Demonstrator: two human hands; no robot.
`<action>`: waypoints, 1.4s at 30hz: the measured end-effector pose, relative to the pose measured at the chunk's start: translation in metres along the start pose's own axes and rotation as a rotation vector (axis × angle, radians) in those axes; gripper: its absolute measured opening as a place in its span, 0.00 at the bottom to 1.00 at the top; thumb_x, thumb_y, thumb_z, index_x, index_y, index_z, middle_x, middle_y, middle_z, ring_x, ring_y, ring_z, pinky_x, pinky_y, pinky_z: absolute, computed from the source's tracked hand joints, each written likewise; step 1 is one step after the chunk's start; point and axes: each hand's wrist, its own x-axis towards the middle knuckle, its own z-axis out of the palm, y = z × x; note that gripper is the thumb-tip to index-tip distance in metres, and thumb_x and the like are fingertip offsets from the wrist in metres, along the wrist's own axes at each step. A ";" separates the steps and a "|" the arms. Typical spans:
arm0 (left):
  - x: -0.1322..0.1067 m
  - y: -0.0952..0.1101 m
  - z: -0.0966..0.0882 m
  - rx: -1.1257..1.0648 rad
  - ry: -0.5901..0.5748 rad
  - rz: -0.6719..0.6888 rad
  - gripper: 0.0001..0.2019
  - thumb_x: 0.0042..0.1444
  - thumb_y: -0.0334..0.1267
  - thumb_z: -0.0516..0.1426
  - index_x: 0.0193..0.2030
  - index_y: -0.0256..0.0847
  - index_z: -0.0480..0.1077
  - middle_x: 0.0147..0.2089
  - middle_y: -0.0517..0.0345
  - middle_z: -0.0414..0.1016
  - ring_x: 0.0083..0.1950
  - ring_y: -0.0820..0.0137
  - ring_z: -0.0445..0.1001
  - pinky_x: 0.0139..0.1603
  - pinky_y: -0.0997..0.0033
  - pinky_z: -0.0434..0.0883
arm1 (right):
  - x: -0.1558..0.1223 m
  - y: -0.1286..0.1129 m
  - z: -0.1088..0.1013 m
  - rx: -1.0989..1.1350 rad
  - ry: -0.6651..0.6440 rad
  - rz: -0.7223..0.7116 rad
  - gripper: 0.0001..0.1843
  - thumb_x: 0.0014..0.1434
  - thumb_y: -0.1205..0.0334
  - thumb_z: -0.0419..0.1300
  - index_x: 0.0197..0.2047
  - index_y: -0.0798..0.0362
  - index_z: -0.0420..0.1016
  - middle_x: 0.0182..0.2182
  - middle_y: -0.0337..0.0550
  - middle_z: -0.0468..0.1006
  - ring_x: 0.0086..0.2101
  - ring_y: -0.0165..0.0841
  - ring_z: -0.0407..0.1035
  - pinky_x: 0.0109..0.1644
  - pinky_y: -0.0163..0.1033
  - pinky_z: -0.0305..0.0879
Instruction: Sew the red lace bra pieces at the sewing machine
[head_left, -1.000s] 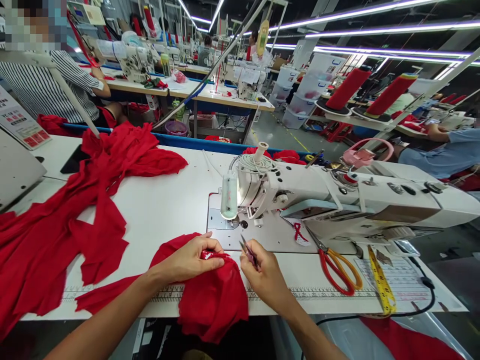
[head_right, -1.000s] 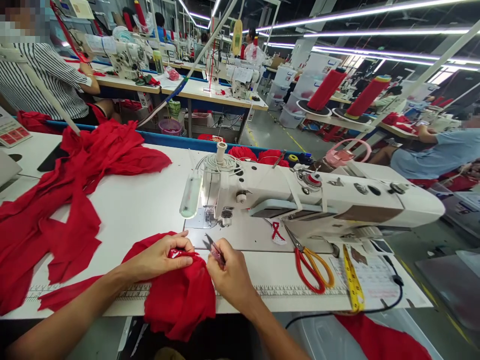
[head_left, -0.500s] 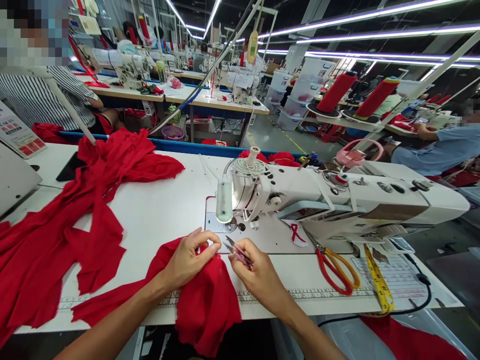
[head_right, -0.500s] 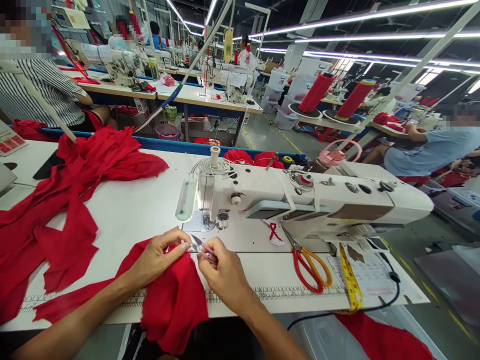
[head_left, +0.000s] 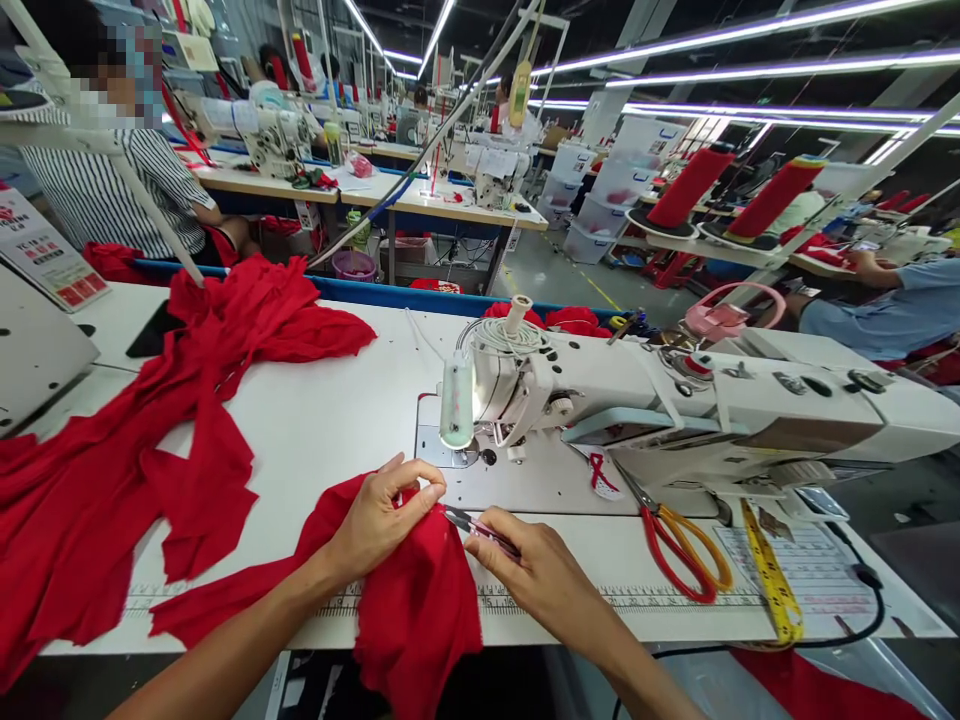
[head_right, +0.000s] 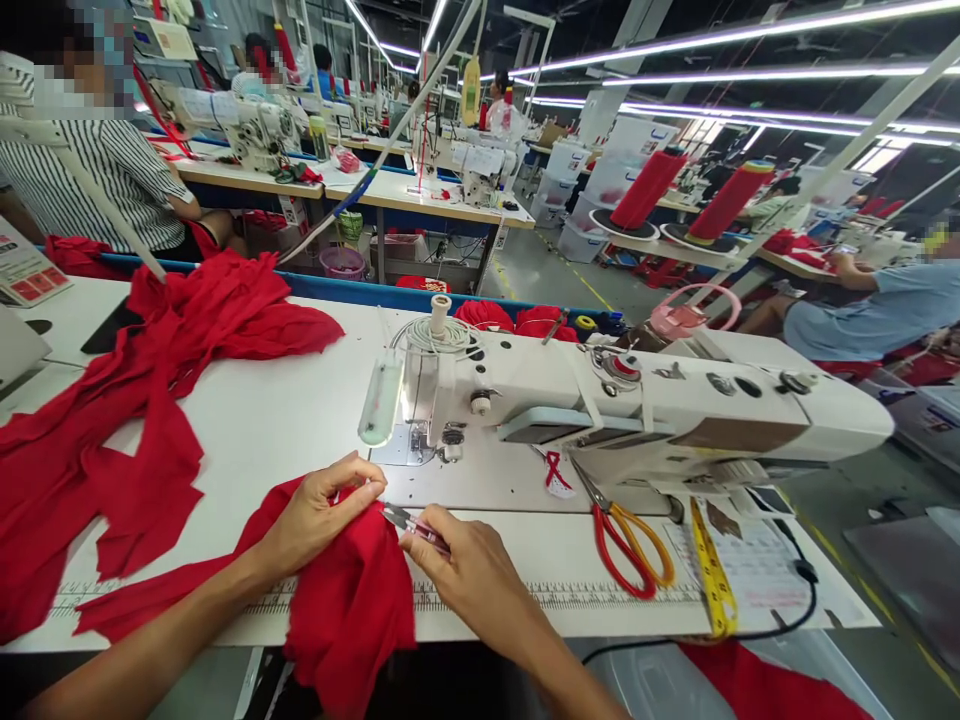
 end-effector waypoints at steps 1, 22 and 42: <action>0.000 0.000 0.000 0.002 -0.001 -0.001 0.09 0.62 0.43 0.54 0.34 0.44 0.71 0.34 0.64 0.74 0.34 0.71 0.69 0.68 0.55 0.55 | 0.001 0.000 0.000 0.002 0.004 -0.005 0.19 0.70 0.48 0.51 0.30 0.49 0.58 0.23 0.30 0.61 0.26 0.29 0.51 0.31 0.36 0.45; 0.004 0.007 -0.009 -0.399 0.003 -0.146 0.12 0.61 0.48 0.59 0.35 0.40 0.73 0.38 0.58 0.72 0.40 0.69 0.67 0.43 0.72 0.65 | 0.012 -0.002 -0.005 -0.045 0.066 -0.112 0.16 0.69 0.50 0.53 0.31 0.48 0.62 0.21 0.30 0.61 0.23 0.29 0.52 0.28 0.34 0.46; 0.007 0.010 -0.008 -0.302 0.042 -0.123 0.13 0.59 0.49 0.60 0.32 0.41 0.71 0.35 0.58 0.71 0.38 0.68 0.66 0.43 0.69 0.65 | 0.020 0.050 -0.004 -0.856 0.759 -0.190 0.15 0.71 0.54 0.53 0.49 0.55 0.75 0.40 0.57 0.81 0.38 0.44 0.73 0.29 0.40 0.61</action>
